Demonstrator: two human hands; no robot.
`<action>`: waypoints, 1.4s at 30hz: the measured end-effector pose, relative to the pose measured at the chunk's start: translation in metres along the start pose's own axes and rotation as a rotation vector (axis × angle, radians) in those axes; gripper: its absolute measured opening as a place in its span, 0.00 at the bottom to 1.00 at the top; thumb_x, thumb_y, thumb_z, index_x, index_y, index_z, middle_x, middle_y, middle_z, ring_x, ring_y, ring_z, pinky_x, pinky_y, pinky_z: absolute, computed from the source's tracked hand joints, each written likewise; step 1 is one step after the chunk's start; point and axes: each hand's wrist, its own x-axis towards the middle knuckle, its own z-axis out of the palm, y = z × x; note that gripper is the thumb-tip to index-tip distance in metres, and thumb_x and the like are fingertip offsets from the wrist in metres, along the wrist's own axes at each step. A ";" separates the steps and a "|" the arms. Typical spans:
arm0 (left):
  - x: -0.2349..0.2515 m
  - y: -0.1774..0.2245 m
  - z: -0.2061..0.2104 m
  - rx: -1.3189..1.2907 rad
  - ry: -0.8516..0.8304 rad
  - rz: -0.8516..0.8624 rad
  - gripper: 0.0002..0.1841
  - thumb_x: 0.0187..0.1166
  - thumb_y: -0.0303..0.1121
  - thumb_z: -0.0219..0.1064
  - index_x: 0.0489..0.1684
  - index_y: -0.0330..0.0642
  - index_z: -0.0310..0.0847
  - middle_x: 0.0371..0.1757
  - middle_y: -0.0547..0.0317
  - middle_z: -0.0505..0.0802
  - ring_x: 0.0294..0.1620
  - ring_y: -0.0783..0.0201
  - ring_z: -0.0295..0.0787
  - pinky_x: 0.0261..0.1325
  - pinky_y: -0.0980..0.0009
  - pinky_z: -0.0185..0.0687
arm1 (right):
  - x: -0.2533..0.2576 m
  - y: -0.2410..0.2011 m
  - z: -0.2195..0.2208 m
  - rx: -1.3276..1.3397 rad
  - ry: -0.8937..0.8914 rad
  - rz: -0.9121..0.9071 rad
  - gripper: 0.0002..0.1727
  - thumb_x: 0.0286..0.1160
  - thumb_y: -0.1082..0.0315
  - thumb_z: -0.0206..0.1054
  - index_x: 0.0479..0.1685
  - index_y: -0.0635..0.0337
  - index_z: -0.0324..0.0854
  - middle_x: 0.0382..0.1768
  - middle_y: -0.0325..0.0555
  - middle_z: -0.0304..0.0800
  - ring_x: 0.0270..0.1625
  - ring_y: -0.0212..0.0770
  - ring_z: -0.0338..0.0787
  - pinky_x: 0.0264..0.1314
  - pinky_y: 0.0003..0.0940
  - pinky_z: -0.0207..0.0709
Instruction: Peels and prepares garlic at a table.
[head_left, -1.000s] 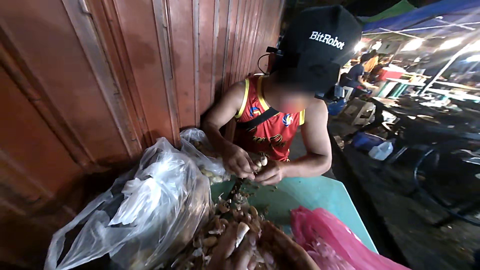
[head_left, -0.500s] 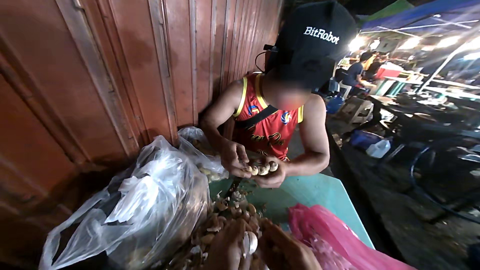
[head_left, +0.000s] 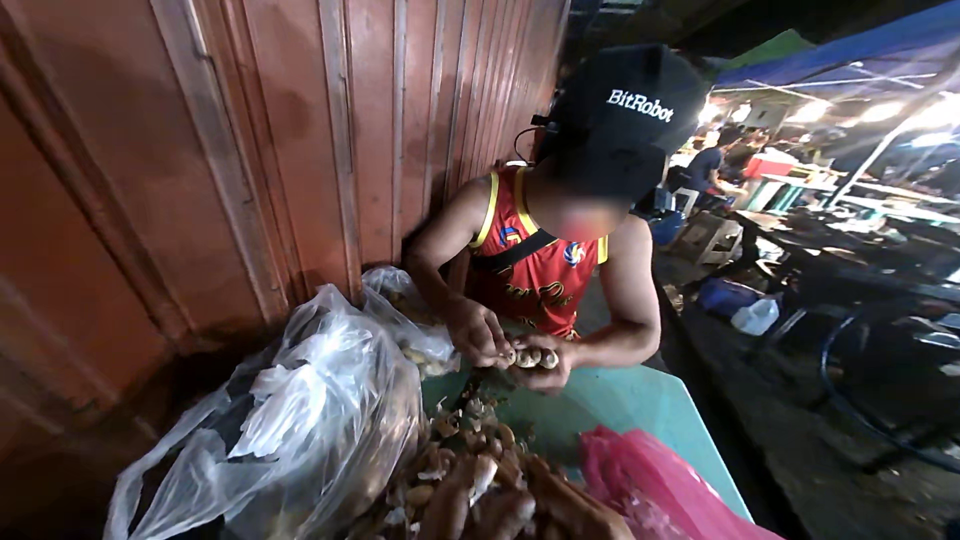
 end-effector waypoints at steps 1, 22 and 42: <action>0.000 0.004 -0.002 -0.013 -0.015 -0.031 0.16 0.81 0.31 0.66 0.55 0.23 0.81 0.50 0.53 0.90 0.51 0.81 0.84 0.62 0.82 0.79 | -0.001 -0.001 0.000 -0.021 0.019 -0.016 0.16 0.70 0.70 0.73 0.51 0.75 0.88 0.43 0.59 0.94 0.44 0.46 0.93 0.54 0.40 0.86; 0.003 -0.019 0.014 -0.194 0.130 0.100 0.07 0.84 0.25 0.59 0.45 0.30 0.80 0.35 0.69 0.86 0.38 0.83 0.83 0.50 0.80 0.81 | 0.001 0.002 0.004 -0.218 0.067 -0.044 0.13 0.68 0.67 0.75 0.44 0.69 0.92 0.38 0.60 0.88 0.37 0.53 0.91 0.38 0.51 0.86; 0.005 -0.005 0.005 -0.339 0.206 -0.124 0.09 0.75 0.19 0.65 0.50 0.36 0.77 0.36 0.68 0.89 0.37 0.77 0.88 0.45 0.77 0.87 | -0.002 0.019 -0.019 -0.051 0.050 0.141 0.14 0.71 0.74 0.69 0.54 0.66 0.91 0.45 0.57 0.88 0.45 0.44 0.88 0.49 0.37 0.84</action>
